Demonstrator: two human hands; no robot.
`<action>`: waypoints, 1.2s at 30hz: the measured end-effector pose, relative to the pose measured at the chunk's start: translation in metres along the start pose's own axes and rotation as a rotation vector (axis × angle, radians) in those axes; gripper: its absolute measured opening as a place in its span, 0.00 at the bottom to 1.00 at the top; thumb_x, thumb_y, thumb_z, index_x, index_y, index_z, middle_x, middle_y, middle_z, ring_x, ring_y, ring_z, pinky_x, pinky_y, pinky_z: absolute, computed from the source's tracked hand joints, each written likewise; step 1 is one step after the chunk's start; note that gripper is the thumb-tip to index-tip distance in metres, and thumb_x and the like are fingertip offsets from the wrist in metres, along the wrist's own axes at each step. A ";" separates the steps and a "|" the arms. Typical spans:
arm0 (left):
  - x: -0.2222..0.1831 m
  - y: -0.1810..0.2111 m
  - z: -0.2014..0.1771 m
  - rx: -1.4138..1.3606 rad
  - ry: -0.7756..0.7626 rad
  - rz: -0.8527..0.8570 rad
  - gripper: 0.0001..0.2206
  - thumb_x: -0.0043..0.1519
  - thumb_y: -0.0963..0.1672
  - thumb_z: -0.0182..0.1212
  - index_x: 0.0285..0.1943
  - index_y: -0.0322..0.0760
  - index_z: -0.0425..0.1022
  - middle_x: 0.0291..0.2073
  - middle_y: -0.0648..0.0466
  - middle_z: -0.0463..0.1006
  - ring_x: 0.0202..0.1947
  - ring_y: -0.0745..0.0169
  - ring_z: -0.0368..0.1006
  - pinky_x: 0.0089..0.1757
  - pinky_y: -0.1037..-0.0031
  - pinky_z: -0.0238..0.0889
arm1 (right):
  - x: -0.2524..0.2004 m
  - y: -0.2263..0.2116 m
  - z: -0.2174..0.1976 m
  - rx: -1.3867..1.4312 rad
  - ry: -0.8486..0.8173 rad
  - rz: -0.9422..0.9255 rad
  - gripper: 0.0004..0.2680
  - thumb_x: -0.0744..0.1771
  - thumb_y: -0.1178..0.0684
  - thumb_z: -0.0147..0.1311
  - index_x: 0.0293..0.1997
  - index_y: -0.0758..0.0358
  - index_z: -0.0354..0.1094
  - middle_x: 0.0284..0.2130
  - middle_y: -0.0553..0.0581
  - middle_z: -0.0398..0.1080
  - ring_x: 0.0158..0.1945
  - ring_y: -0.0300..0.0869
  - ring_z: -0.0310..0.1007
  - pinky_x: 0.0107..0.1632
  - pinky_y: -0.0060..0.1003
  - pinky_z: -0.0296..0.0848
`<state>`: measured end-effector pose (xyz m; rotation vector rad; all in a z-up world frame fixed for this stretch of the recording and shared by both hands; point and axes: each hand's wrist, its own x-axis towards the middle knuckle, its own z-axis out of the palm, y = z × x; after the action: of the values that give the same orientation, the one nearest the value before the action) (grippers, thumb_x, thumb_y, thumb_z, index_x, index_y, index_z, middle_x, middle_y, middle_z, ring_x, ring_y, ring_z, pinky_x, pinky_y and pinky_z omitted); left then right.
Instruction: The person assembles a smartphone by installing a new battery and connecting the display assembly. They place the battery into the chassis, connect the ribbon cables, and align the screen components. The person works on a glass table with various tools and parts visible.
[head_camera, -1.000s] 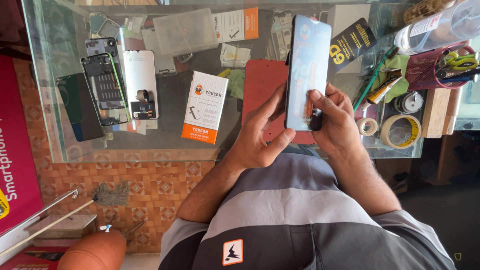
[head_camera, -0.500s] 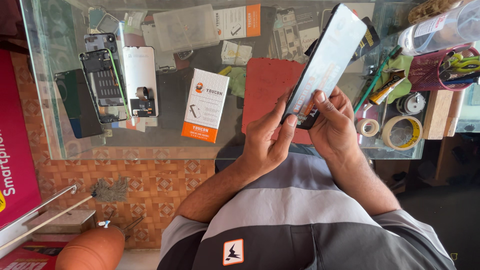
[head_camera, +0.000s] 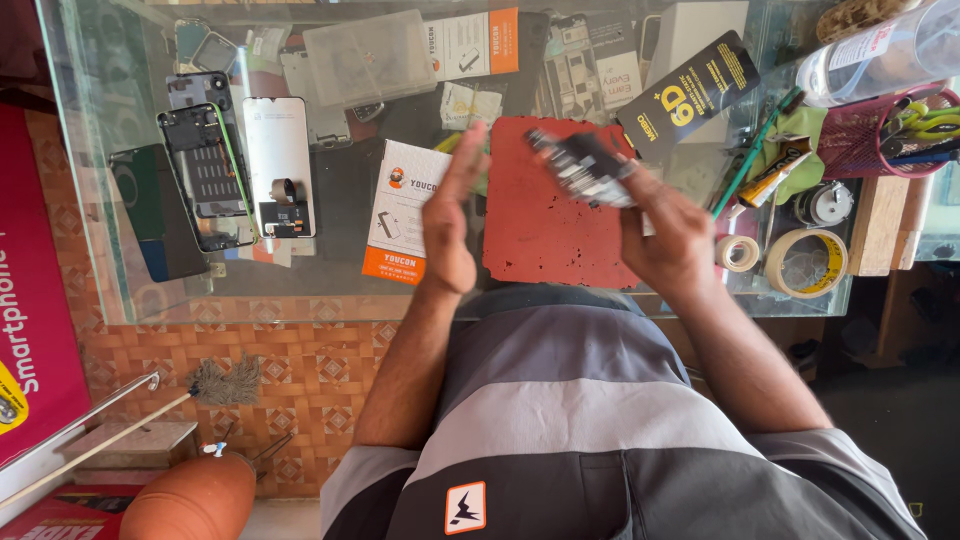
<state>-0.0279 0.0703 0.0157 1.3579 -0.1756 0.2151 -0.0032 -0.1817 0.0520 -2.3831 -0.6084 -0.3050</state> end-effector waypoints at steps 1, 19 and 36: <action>0.000 -0.002 -0.004 0.047 0.022 0.046 0.36 0.73 0.61 0.38 0.78 0.32 0.60 0.77 0.44 0.61 0.78 0.51 0.55 0.73 0.60 0.51 | -0.001 0.005 0.005 -0.074 0.002 -0.231 0.11 0.67 0.71 0.54 0.55 0.78 0.70 0.53 0.70 0.75 0.60 0.57 0.78 0.65 0.48 0.76; -0.006 -0.044 0.013 1.116 -0.597 0.335 0.24 0.65 0.52 0.64 0.61 0.29 0.72 0.69 0.38 0.66 0.71 0.42 0.60 0.69 0.53 0.52 | -0.035 0.019 0.037 -0.217 -0.273 -0.303 0.19 0.62 0.65 0.53 0.61 0.75 0.68 0.64 0.70 0.67 0.72 0.59 0.62 0.75 0.55 0.60; -0.003 -0.023 0.000 0.942 -0.340 0.360 0.32 0.66 0.53 0.66 0.70 0.26 0.63 0.68 0.39 0.69 0.72 0.39 0.61 0.70 0.50 0.51 | -0.041 0.020 0.033 -0.167 -0.185 -0.180 0.14 0.66 0.60 0.57 0.56 0.76 0.71 0.61 0.70 0.69 0.70 0.59 0.65 0.73 0.55 0.61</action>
<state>-0.0252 0.0656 -0.0066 2.2957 -0.6661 0.3935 -0.0268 -0.1880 0.0013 -2.5392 -0.9189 -0.2203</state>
